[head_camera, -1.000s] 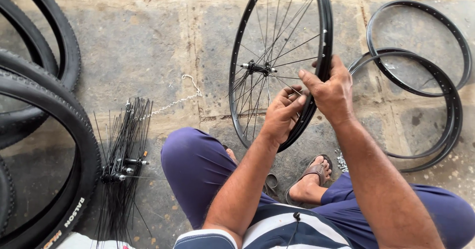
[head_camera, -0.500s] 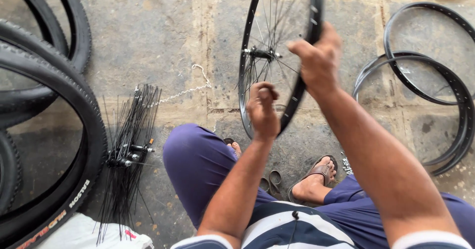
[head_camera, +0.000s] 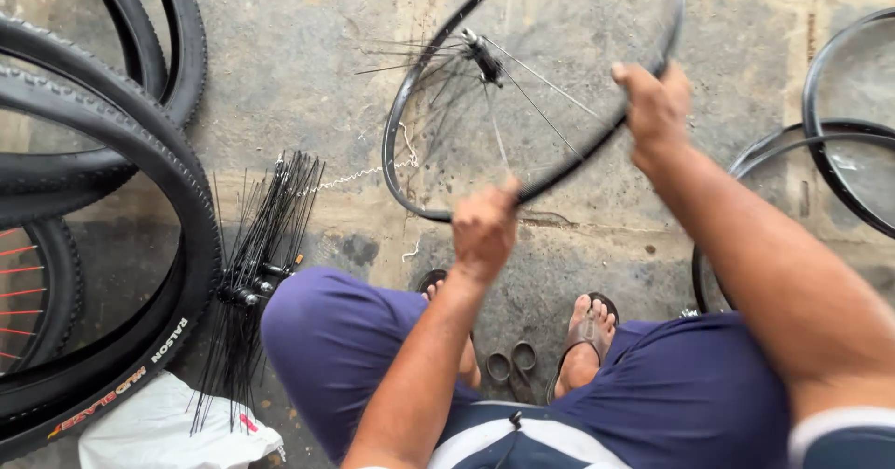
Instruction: The person sits on the floor and laces a bicycle wheel by hand. They insert spokes into the hub and rim, then secure them with nipples. The person occasionally rotates the wheel to access different sections.
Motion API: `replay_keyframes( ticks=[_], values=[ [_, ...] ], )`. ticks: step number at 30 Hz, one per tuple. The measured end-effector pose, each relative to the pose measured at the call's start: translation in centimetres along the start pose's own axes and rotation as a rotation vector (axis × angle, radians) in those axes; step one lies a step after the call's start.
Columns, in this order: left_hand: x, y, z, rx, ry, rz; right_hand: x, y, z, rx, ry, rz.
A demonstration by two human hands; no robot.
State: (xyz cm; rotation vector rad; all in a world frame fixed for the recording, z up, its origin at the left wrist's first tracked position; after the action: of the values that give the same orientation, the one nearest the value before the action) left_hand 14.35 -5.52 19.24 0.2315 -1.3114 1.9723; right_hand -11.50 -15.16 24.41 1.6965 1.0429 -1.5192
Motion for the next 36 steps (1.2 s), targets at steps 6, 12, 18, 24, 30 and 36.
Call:
replay_keyframes(
  ticks=[6,12,18,24,30,36],
  values=[
    [4.4,8.6,-5.2,-0.307,0.142,-0.047,12.7,-14.6,0.9,-0.019,0.252,-0.211],
    [5.0,17.0,-12.9,-0.681,0.12,-0.096,25.4,-22.5,-2.7,-0.009,0.33,-0.194],
    [2.9,21.1,-17.3,-0.778,0.149,-0.093,31.1,-22.9,-4.6,-0.019,0.411,-0.185],
    [2.7,23.3,-16.7,-1.007,0.123,-0.096,31.6,-24.6,-7.2,-0.013,0.125,-0.531],
    [4.7,22.0,-15.7,-1.006,0.189,-0.102,33.3,-27.7,-21.3,0.251,0.193,-0.602],
    [6.2,19.1,-17.3,-1.166,0.211,0.015,33.6,-30.2,-28.5,0.506,0.087,-0.729]
  ],
)
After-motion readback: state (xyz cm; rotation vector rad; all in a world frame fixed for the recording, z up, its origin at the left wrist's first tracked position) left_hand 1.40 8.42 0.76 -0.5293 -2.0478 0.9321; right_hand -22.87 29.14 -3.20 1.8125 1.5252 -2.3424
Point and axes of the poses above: each hand's wrist, its own z-axis towards the middle knuckle, its own y-axis out of the palm, x = y × z, the point moved 3 cm from there along z, towards the middle knuckle, and after that the axes turned 5 degrees about z, right-handed, at the moved point
